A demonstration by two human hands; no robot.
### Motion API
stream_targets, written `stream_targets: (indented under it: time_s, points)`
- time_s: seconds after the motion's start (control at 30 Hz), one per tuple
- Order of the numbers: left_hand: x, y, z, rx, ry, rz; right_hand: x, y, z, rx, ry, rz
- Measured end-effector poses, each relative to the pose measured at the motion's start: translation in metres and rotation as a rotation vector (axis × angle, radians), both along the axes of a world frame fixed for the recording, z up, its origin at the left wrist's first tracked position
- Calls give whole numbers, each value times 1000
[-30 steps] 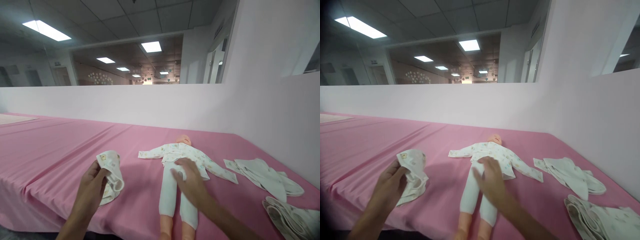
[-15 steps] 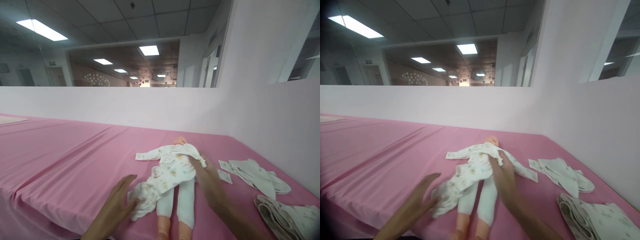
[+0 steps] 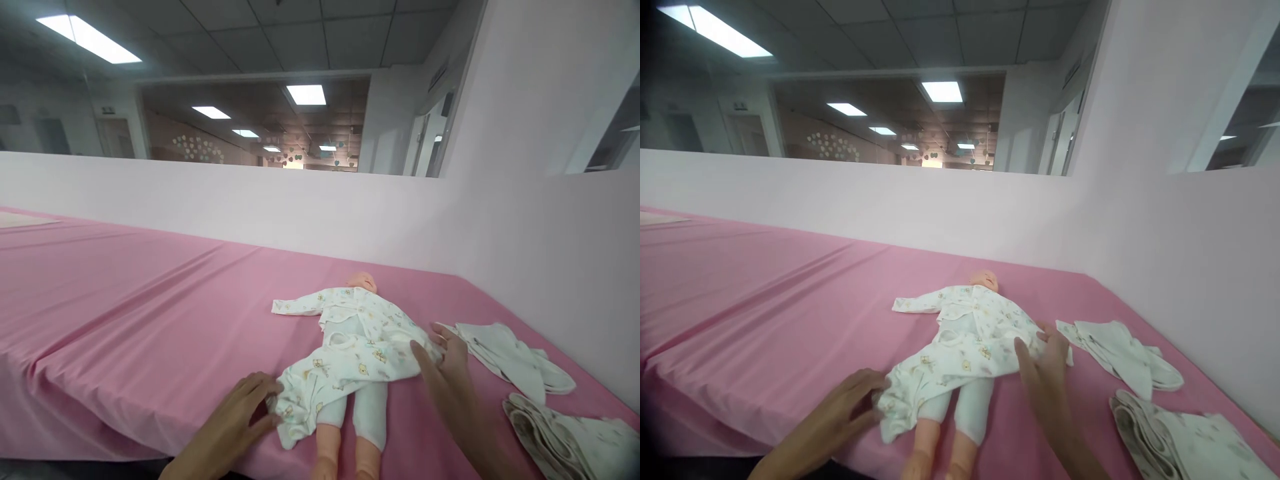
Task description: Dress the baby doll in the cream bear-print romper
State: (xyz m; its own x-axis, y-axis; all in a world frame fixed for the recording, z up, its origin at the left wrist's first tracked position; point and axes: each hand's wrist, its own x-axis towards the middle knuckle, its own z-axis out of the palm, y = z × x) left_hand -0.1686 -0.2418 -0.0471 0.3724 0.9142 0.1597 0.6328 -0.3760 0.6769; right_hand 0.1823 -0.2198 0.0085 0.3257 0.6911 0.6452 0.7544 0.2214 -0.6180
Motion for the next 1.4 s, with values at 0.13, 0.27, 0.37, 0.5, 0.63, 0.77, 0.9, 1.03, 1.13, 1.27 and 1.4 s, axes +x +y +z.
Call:
stream_targets:
  time_s: [0.13, 0.27, 0.37, 0.5, 0.63, 0.77, 0.9, 1.03, 1.13, 1.27, 1.4]
  points:
    - [8, -2, 11, 88, -50, -38, -30, -8, 1, 42, -147, 186]
    - [13, -2, 6, 56, 63, -60, -74, -24, 10, -77, -315, 503]
    - [11, 0, -3, 99, 144, -75, -96, -31, 14, -180, -385, 665]
    - [9, -1, 6, 118, 62, -88, -108, -31, 12, -263, -378, 710]
    - [15, -5, 21, 87, -174, -100, -117, -27, 11, -290, -335, 743]
    - [28, -10, 17, 138, -429, -61, -126, -23, 12, -312, -253, 774]
    - [51, -22, 15, 145, -600, 27, -124, -27, 20, -324, -152, 734]
    - [80, -30, 22, 108, -557, 140, -117, -46, 42, -283, 14, 793]
    - [91, -26, 24, 135, -504, 172, -109, -68, 62, -168, 140, 786]
    - [84, -17, 31, 82, -549, 156, -85, -88, 77, 42, 362, 567]
    - [68, -17, 62, 28, -821, 176, -47, -82, 81, 132, 372, 415]
